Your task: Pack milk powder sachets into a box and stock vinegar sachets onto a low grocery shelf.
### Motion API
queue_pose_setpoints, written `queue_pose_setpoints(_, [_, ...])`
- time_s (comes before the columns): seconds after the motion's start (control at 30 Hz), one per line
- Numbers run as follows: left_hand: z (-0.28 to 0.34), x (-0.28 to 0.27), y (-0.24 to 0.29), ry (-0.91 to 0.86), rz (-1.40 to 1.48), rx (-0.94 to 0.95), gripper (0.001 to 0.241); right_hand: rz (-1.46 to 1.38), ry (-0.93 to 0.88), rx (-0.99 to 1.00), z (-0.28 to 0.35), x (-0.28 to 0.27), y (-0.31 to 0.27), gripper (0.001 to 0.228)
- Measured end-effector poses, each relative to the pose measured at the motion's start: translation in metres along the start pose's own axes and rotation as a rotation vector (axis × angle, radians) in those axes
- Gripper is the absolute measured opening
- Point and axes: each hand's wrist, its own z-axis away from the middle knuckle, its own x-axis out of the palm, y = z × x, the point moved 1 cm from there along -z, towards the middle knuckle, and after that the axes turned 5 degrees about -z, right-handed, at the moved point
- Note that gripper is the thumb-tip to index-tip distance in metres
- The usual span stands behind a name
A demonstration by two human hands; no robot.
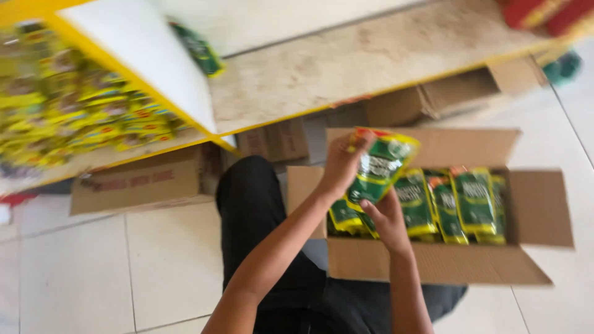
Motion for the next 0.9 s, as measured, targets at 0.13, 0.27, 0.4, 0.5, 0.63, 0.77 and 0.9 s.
queue_pose_setpoints(0.13, [-0.012,-0.035,0.045,-0.078,-0.363,0.127,0.030,0.166,-0.184,0.040,-0.048,0.029,-0.028,0.064])
queue_pose_setpoints(0.27, [-0.027,-0.091,0.054,-0.264,-0.500,0.286,0.026,0.368,-0.118,-0.075,-0.099,0.074,-0.054,0.042])
queue_pose_setpoints(0.4, [-0.042,-0.160,0.082,0.273,-0.271,0.413,0.021,0.849,-0.154,-0.186,-0.176,0.146,-0.060,0.022])
queue_pose_setpoints(0.5, [-0.068,-0.219,0.060,0.587,-0.264,0.394,0.030,1.011,-0.126,-0.239,-0.232,0.182,-0.036,0.025])
queue_pose_setpoints(0.63, [-0.107,-0.271,0.060,0.793,-0.593,0.395,0.052,0.896,-0.056,-0.293,-0.290,0.216,0.002,0.028])
queue_pose_setpoints(0.77, [-0.139,-0.285,0.066,0.894,-1.000,0.431,0.085,0.841,0.032,-0.327,-0.323,0.259,0.009,0.026])
queue_pose_setpoints(0.9, [-0.161,-0.278,0.063,1.036,-1.026,0.438,0.089,0.704,-0.004,-0.377,-0.353,0.266,0.036,0.027])
